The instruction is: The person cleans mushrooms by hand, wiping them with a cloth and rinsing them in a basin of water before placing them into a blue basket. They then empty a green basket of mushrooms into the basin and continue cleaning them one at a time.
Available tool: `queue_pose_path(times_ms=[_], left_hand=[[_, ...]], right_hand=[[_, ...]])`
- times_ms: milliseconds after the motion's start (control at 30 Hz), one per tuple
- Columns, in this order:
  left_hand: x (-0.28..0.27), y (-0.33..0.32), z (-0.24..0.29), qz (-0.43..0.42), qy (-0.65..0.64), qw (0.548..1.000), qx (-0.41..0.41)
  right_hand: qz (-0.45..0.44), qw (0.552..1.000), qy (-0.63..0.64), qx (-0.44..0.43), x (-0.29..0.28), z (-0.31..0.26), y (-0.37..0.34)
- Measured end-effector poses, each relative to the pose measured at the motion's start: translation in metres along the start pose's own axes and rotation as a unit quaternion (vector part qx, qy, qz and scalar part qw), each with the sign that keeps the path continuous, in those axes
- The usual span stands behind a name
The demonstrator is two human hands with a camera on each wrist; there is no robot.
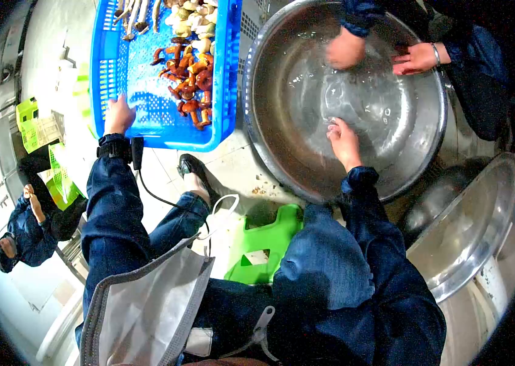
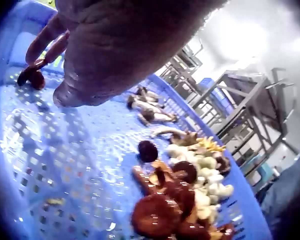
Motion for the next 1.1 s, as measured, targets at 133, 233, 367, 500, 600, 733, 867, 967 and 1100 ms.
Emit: queue_pose_path(times_ms=[133,233,367,500,600,733,867,967,1100], left_hand=[[0.026,0.001,-0.014,-0.113,0.096,0.988,0.046],[0.049,0.015,-0.043,-0.080,0.082,0.992,0.056],[0.058,0.031,-0.058,-0.140,0.047,0.987,0.068],[-0.022,0.009,0.008,-0.079,-0.154,0.979,0.106],[-0.074,-0.018,0.076,-0.073,-0.355,0.915,0.176],[-0.100,-0.027,0.118,-0.120,-0.469,0.849,0.209],[-0.060,0.068,0.069,0.138,-0.357,0.906,0.180],[-0.040,0.081,0.068,0.165,-0.243,0.942,0.160],[-0.042,0.071,0.087,0.060,-0.271,0.950,0.145]], right_hand=[[0.002,1.000,0.008,0.006,-0.001,0.005,0.000],[-0.025,0.999,0.036,0.002,0.001,0.001,0.000],[-0.025,0.999,0.019,0.014,0.000,-0.001,0.000],[-0.029,0.999,0.014,0.026,-0.002,-0.006,-0.004],[-0.043,0.998,0.009,0.038,0.001,-0.011,-0.005],[-0.040,0.997,0.030,0.052,0.005,-0.004,-0.002],[-0.027,0.999,0.005,0.019,-0.003,-0.007,-0.004],[-0.017,0.999,-0.012,0.025,-0.004,-0.015,-0.006],[-0.013,1.000,0.022,0.010,-0.001,-0.003,-0.002]])
Point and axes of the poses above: each hand's wrist, its own y-axis towards the middle knuckle, its own x-axis out of the palm, z = x × y, the point moved 7 cm from there along y, towards the middle knuckle, and after that the axes turned 1 degree about -z, right-handed, at the moved point
